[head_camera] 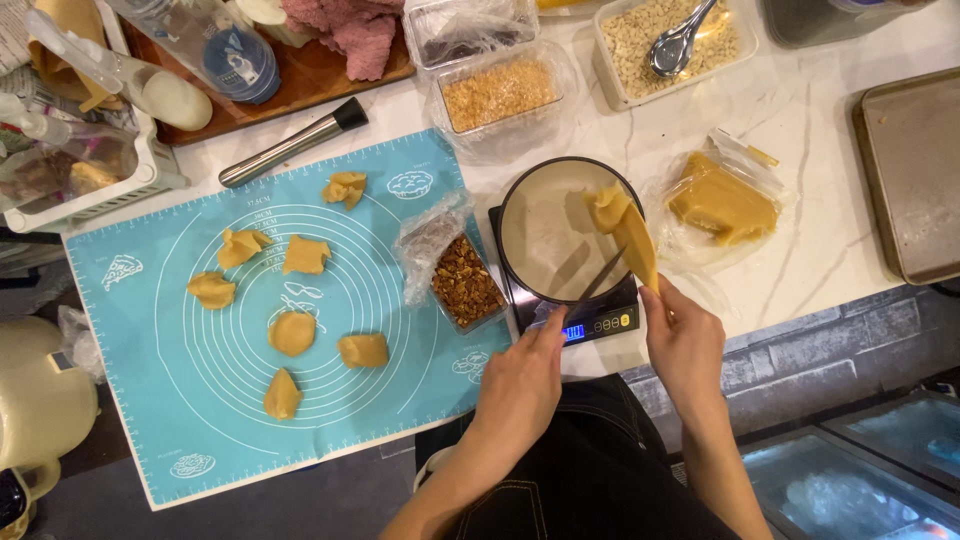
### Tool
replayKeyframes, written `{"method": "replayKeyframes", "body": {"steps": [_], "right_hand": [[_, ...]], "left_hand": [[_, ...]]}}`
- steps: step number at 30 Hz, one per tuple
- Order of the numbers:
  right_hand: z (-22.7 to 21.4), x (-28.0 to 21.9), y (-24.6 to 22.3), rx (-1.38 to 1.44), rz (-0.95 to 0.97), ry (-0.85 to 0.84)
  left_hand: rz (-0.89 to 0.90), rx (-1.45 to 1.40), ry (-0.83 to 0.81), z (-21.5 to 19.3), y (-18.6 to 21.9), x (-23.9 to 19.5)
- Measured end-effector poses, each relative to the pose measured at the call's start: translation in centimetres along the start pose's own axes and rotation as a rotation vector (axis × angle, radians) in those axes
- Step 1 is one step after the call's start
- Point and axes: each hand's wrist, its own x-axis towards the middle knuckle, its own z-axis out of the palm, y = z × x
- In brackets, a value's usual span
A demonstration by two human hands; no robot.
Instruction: The person portions a block of dough into individual pieces using a digital scale and a yellow spatula. They weigh each piece, adjust the mass by adding or removing dough, and place the finished portions on a blue silicone mat.
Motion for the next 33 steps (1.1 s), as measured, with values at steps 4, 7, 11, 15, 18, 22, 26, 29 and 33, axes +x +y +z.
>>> {"method": "replayKeyframes", "body": {"steps": [4, 7, 11, 15, 18, 22, 26, 29, 33], "right_hand": [[0.2, -0.4, -0.4, -0.014, 0.062, -0.02], [0.4, -0.8, -0.7, -0.036, -0.03, -0.015], [0.6, -1.0, -0.2, -0.042, -0.092, -0.002], [0.5, -1.1, 0.4, -0.042, -0.132, -0.01], [0.5, -1.2, 0.8, -0.047, -0.136, -0.005], [0.4, -0.9, 0.9, -0.034, -0.056, -0.011], [0.3, -0.5, 0.8, -0.067, 0.064, -0.057], [0.3, -0.4, 0.7, 0.031, 0.111, -0.099], [0.4, -0.5, 1.1, 0.092, 0.135, -0.143]], "left_hand": [[-0.039, 0.117, -0.036, 1.1, -0.1, 0.9], [-0.039, 0.157, -0.029, 1.5, -0.4, 1.2], [-0.014, 0.152, 0.034, 2.0, -1.1, 1.7], [-0.01, 0.106, 0.085, 2.0, -1.7, 2.4], [-0.05, 0.066, 0.055, 1.7, -1.9, 2.8], [-0.033, 0.07, 0.03, 1.4, -1.4, 1.7], [0.04, 0.107, -0.003, 1.6, -0.8, 0.4], [-0.013, 0.158, -0.002, 1.8, -0.9, 0.7], [-0.017, 0.148, -0.001, 1.9, -1.2, 1.7]]}}
